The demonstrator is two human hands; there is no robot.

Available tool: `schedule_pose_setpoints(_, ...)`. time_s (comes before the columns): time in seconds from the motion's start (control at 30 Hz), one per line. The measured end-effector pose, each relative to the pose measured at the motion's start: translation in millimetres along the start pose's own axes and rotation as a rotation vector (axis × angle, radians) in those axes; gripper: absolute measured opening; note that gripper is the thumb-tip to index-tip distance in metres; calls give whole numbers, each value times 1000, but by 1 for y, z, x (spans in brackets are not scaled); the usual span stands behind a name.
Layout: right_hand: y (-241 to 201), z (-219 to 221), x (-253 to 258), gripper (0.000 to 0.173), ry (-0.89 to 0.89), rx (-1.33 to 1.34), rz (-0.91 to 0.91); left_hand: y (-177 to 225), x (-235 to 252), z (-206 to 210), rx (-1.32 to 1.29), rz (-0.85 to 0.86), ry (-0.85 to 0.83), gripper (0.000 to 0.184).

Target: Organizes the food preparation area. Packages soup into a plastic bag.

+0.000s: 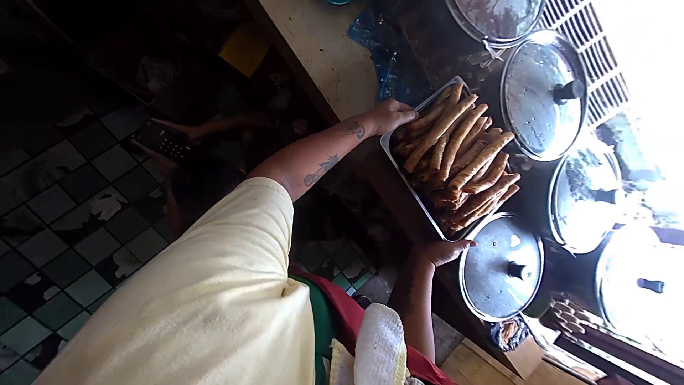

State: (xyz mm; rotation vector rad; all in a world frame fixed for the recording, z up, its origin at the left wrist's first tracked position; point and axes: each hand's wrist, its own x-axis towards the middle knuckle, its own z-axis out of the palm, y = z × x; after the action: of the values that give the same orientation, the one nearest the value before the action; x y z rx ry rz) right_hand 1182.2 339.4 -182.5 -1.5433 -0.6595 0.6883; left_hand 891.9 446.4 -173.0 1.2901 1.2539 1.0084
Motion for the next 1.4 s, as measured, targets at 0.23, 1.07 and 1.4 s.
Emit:
schedule_pose_setpoints(0.23,4,1,5,66,-39,23,32,1,-2,0,-5,-28,1,36)
schedule_pose_setpoints(1.07,-8,-111,-177,37,-835,-351,100,9,-286,30,-68,-259,224,33)
schedule_pose_setpoints(1.4,-9,-88,-322,17,-1578,-230,-2,22,-488,40,-532,-367,566,13)
